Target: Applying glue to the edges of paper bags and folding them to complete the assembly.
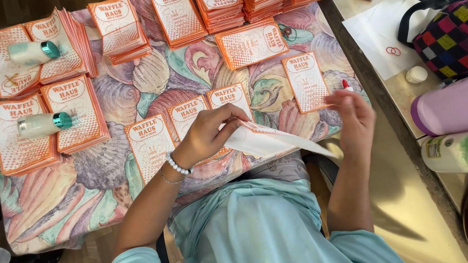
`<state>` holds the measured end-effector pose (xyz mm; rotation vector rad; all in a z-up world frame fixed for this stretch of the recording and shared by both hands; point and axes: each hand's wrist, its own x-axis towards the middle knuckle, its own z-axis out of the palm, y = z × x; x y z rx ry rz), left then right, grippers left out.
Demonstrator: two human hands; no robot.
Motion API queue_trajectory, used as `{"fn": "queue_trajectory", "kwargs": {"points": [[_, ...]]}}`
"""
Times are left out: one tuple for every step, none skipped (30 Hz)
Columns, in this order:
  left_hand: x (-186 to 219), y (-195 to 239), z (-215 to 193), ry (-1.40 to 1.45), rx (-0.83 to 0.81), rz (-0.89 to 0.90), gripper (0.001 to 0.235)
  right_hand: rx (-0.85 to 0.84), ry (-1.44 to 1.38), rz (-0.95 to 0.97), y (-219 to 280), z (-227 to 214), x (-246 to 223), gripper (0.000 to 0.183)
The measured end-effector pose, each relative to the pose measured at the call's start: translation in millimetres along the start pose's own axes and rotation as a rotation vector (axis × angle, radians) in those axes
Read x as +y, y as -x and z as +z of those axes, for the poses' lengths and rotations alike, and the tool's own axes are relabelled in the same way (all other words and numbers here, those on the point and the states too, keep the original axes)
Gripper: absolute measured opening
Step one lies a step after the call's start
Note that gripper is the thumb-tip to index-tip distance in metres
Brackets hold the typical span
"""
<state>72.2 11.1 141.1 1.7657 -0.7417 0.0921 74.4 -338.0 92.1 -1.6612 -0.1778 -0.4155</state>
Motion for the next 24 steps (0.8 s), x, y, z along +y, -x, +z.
{"fn": "queue_trajectory", "kwargs": {"points": [[6.3, 3.8, 1.2, -0.001, 0.001, 0.0, 0.015, -0.001, -0.001, -0.001, -1.9, 5.9, 2.2, 0.031], [12.5, 7.3, 2.4, -0.04, 0.004, 0.024, 0.016, -0.236, -0.133, 0.055, -4.1, 11.8, 4.4, 0.037], [18.5, 9.8, 3.3, -0.08, 0.007, 0.05, 0.018, -0.472, -0.265, 0.109, -7.6, 17.7, 6.5, 0.047], [22.8, 12.0, 4.5, -0.082, 0.009, 0.052, 0.018, -0.473, -0.265, 0.106, -8.6, 25.9, -3.0, 0.047], [26.8, 14.3, 5.0, -0.084, 0.016, 0.048, 0.019, -0.679, -0.345, 0.177, -10.8, 35.1, -11.9, 0.059], [30.4, 16.4, 5.6, -0.086, 0.023, 0.044, 0.02, -0.885, -0.423, 0.249, -13.0, 44.4, -20.5, 0.074], [33.4, 18.9, 4.9, -0.087, 0.023, 0.041, 0.02, -0.887, -0.425, 0.251, -9.1, 44.4, -11.0, 0.074], [35.9, 21.0, 4.2, -0.094, 0.029, 0.032, 0.019, -0.953, -0.44, 0.283, -5.4, 44.3, -1.2, 0.073], [38.4, 22.3, 3.7, -0.099, 0.033, 0.025, 0.017, -1.017, -0.453, 0.316, -2.3, 43.7, 8.2, 0.078], [41.4, 24.2, 2.6, -0.099, 0.033, 0.023, 0.017, -1.018, -0.454, 0.318, 1.5, 44.9, 5.8, 0.078], [44.5, 26.3, 1.0, -0.08, 0.035, 0.041, 0.015, -1.01, -0.455, 0.341, 4.9, 46.8, 3.6, 0.074], [47.7, 28.2, -0.4, -0.061, 0.038, 0.059, 0.014, -1.002, -0.456, 0.363, 8.2, 48.5, 1.4, 0.071], [46.6, 31.8, -1.6, -0.063, 0.037, 0.057, 0.014, -1.002, -0.459, 0.363, 8.4, 48.9, -1.8, 0.071], [45.4, 35.4, -2.7, -0.075, 0.034, 0.064, 0.013, -1.002, -0.424, 0.369, 8.5, 49.0, -4.9, 0.069], [44.2, 39.6, -3.0, -0.084, 0.03, 0.071, 0.013, -1.001, -0.389, 0.377, 10.0, 48.6, -7.9, 0.068], [44.4, 44.6, -8.7, -0.085, 0.028, 0.068, 0.013, -1.0, -0.392, 0.379, 7.0, 47.2, -16.1, 0.068], [44.4, 48.2, -14.9, -0.153, 0.032, 0.081, 0.013, -1.02, -0.338, 0.353, 3.1, 45.6, -24.6, 0.068], [44.4, 51.6, -21.2, -0.221, 0.037, 0.094, 0.013, -1.039, -0.285, 0.327, -1.0, 43.9, -33.1, 0.068], [37.4, 59.7, -26.3, -0.22, 0.033, 0.095, 0.013, -1.035, -0.286, 0.328, -3.3, 38.1, -34.8, 0.068], [30.3, 67.9, -31.6, -0.298, 0.095, 0.117, 0.019, -1.022, -0.203, 0.287, -5.4, 32.6, -36.6, 0.067], [23.4, 75.8, -37.6, -0.379, 0.161, 0.139, 0.029, -1.011, -0.12, 0.244, -9.2, 27.9, -38.3, 0.066], [28.1, 78.7, -37.3, -0.38, 0.159, 0.139, 0.029, -1.01, -0.122, 0.244, -15.4, 26.1, -46.5, 0.066], [32.7, 82.6, -36.7, -0.366, 0.264, 0.129, 0.034, -1.03, 0.044, 0.186, -21.3, 24.4, -54.4, 0.062], [37.3, 86.7, -36.0, -0.352, 0.369, 0.118, 0.043, -1.044, 0.21, 0.127, -27.0, 22.9, -62.2, 0.059]]}}
